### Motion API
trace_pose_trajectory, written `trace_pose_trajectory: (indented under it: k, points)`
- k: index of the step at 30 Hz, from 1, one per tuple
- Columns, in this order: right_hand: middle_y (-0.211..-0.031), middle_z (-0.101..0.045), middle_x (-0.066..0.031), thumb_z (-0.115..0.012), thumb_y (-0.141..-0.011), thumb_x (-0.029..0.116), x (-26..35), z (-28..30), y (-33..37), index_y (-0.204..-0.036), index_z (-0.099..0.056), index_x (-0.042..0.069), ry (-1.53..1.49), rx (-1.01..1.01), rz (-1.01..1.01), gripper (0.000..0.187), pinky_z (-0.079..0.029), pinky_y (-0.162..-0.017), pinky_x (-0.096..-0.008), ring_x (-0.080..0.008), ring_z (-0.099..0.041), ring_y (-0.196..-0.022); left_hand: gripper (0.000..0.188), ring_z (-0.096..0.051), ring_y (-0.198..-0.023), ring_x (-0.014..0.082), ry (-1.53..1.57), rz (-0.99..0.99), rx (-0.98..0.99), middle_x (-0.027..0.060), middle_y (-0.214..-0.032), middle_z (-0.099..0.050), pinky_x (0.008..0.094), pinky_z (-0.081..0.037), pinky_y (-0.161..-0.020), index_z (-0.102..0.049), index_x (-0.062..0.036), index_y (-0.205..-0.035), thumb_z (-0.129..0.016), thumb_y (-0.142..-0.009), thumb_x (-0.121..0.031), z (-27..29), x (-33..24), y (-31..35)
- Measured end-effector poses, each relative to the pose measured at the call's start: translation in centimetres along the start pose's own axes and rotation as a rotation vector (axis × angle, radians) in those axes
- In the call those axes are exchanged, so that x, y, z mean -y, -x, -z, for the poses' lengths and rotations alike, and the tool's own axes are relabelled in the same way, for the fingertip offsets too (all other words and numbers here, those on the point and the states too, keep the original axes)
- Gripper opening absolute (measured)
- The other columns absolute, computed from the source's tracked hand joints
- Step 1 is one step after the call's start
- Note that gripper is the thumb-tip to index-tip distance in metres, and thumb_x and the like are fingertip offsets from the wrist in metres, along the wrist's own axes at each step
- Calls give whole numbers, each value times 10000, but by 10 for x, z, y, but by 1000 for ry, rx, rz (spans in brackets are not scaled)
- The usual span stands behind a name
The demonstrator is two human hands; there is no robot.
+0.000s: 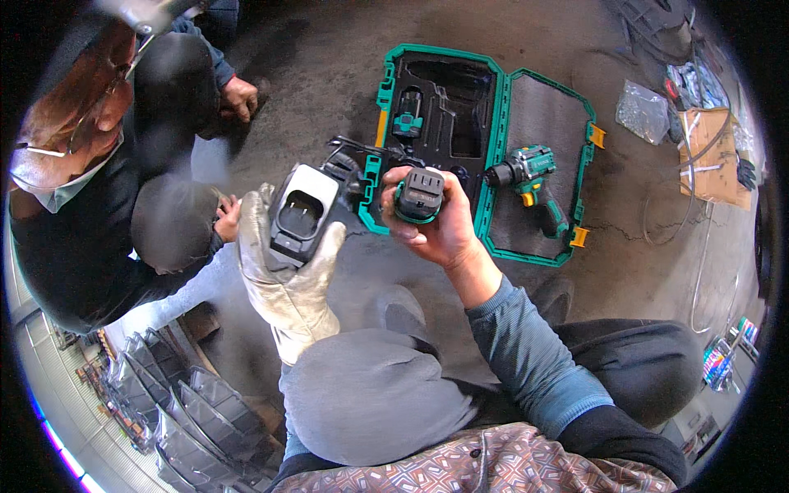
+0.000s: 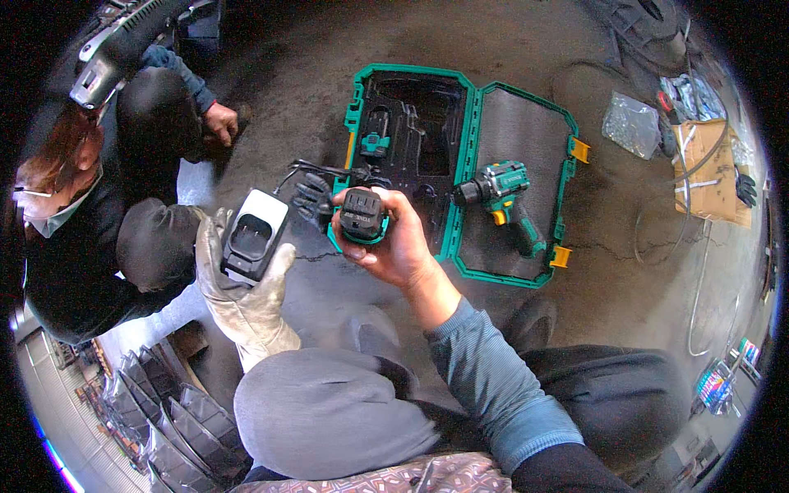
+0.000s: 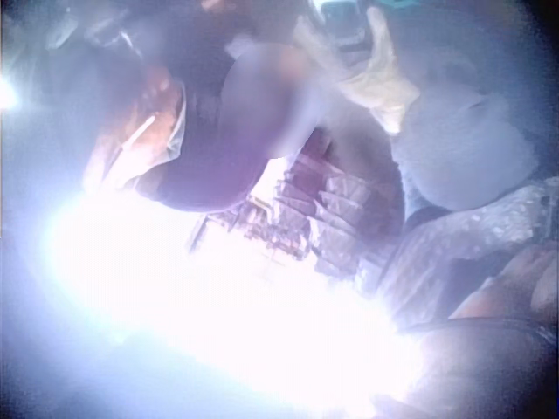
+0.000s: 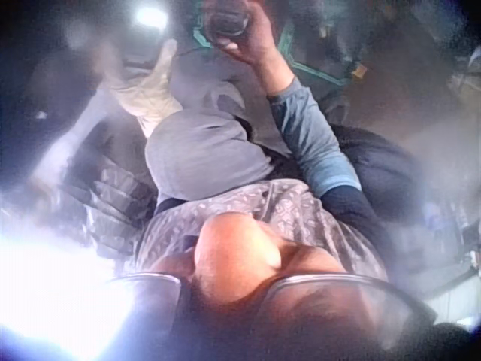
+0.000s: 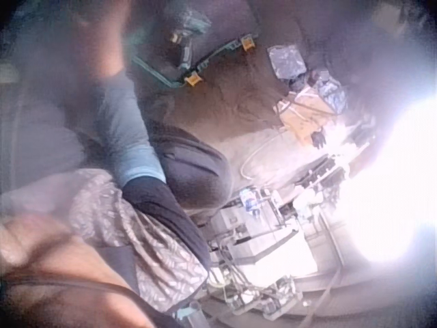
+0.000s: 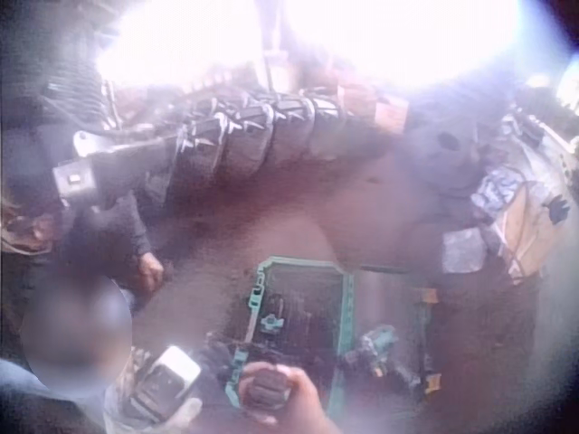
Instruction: The person sits on the floor and assembles a cordless drill by attaching a battery pack to the tool. They handle the battery and drill, then place the assembled drill into a green carrying case.
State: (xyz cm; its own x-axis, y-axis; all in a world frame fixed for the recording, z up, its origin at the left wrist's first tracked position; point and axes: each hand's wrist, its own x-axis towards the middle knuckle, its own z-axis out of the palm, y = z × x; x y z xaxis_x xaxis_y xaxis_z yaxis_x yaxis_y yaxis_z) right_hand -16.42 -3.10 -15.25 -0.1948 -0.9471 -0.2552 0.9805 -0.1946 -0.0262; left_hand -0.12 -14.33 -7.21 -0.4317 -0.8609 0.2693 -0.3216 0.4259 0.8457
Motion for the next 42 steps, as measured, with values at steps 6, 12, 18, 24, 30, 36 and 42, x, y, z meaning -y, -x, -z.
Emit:
trace_pose_trajectory:
  k: [6,12,18,24,30,36,42]
  points:
    - [-859,-663,-153,-461,-972,478,-7,4,-2,-1184,-650,14,5,-36,-64,544,-383,-404,-272,-205,-543,-517,1051,-637,-1238,344,-309,-337,51,243,-1387,-604,444,-537,-1064,-448,52,-1466,-980,-565,-46,6,-4,-1]
    - [-920,-664,-167,-361,-1010,504,-14,12,-4,-1198,-649,5,-30,-5,-97,606,-359,-391,-246,-189,-507,-533,1079,-602,-1285,370,-168,-263,67,276,-1419,-558,465,-543,-1062,-394,54,-1495,-966,-584,-31,1,4,2]
    - [-933,-640,-162,-338,-1012,536,-20,18,-5,-1188,-652,21,-32,-14,-133,628,-340,-382,-243,-191,-510,-542,1114,-565,-1326,396,-36,-152,70,296,-1472,-496,484,-548,-1063,-354,36,-1528,-932,-576,59,-2,9,3]
    - [-912,-701,-143,-446,-979,580,-22,19,-8,-1167,-649,26,-104,-17,-173,619,-388,-374,-258,-228,-627,-541,1113,-567,-1326,389,-69,-188,57,291,-1465,-506,473,-557,-1057,-371,32,-1520,-947,-568,33,-3,14,3]
    - [-900,-700,-147,-432,-992,608,-22,17,-8,-1152,-656,58,-114,-70,-195,615,-421,-367,-261,-240,-642,-549,1125,-569,-1323,388,-130,-166,71,284,-1453,-517,475,-554,-1059,-367,27,-1526,-955,-567,26,0,11,2]
    - [-921,-654,-168,-378,-1017,664,-29,14,-13,-1166,-645,34,-96,-81,-264,700,-419,-351,-239,-216,-603,-513,1125,-560,-1333,397,-56,-116,55,284,-1466,-506,478,-549,-1065,-362,22,-1529,-942,-566,46,0,2,2]
    - [-929,-647,-186,-348,-1028,683,-26,16,-11,-1161,-630,8,-96,-137,-270,743,-397,-329,-224,-164,-535,-460,1123,-554,-1343,401,41,-52,40,292,-1482,-495,480,-547,-1069,-357,39,-1523,-938,-563,45,-9,9,4]
